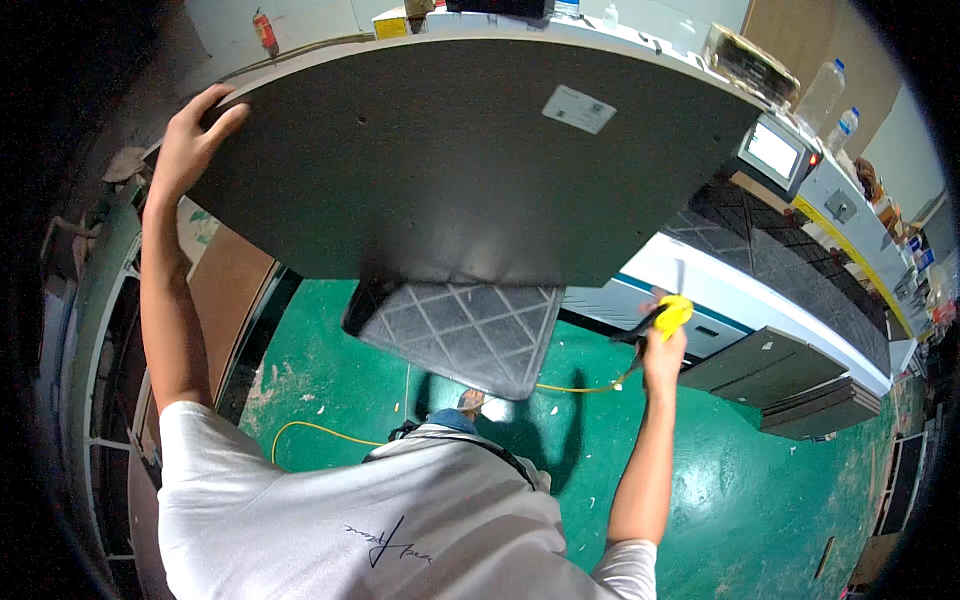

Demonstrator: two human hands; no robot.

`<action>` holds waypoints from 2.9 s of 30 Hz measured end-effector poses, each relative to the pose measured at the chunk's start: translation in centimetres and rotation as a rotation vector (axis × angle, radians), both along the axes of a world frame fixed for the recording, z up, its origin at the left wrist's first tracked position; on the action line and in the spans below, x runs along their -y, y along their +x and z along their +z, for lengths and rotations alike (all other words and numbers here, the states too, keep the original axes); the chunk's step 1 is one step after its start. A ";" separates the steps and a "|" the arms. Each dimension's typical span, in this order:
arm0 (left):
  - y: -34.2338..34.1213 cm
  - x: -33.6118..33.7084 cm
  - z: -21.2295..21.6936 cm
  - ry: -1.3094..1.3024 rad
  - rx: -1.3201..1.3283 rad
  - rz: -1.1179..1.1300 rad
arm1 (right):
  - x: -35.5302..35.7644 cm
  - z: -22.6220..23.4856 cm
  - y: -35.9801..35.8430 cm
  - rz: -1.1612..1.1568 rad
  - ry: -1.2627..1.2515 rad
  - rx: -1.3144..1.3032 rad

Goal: The person uses a yellow air blower to clean dust and debris from the surface and edges of a large rectangular wood panel. They move the panel to a workbench, blow along the edges, and then flip it over to clean the other side. The person also uses a small metal tool to scrape or clean the edges of the panel.

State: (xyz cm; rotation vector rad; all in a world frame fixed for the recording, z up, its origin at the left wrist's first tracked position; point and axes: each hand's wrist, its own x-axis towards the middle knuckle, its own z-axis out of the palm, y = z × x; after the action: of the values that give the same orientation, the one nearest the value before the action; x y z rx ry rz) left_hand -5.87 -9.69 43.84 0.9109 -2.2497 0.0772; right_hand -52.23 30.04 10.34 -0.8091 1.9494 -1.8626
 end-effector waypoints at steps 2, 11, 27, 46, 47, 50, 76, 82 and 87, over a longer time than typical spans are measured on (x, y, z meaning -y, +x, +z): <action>2.5 3.8 -0.3 -0.061 -0.014 0.079 | 5.3 2.6 -2.6 -0.099 -0.117 -0.019; 12.7 18.7 -17.9 0.386 -0.861 0.200 | 16.9 1.3 -6.7 -0.200 -0.254 0.249; 9.1 22.1 -40.8 1.067 -0.694 0.306 | 18.1 -5.1 -4.9 -0.386 0.290 0.383; 15.0 11.2 -51.7 1.390 -0.664 0.604 | 17.8 -14.3 -6.7 -0.182 0.786 -0.021; 15.0 10.1 -51.9 1.361 -0.663 0.696 | 17.6 -12.7 -6.5 -0.184 0.786 -0.072; 14.4 7.0 -52.2 1.289 -0.710 0.876 | 14.8 -10.8 -5.7 -0.165 0.708 -0.122; -16.3 -20.7 -45.6 0.583 0.261 0.239 | 11.3 -16.9 -17.0 0.187 0.601 0.357; -25.2 -17.3 -48.3 0.561 0.318 0.071 | 5.7 -14.0 -14.0 0.394 0.750 0.507; -28.2 -15.3 -47.4 0.566 0.291 0.007 | 3.4 -16.1 -10.6 0.389 0.792 0.480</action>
State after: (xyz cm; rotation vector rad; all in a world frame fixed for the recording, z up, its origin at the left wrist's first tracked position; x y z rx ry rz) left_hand -34.04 5.64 -3.53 1.2629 -2.5918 -0.4763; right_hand -62.84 26.59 -5.80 -0.3920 1.8069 -0.8309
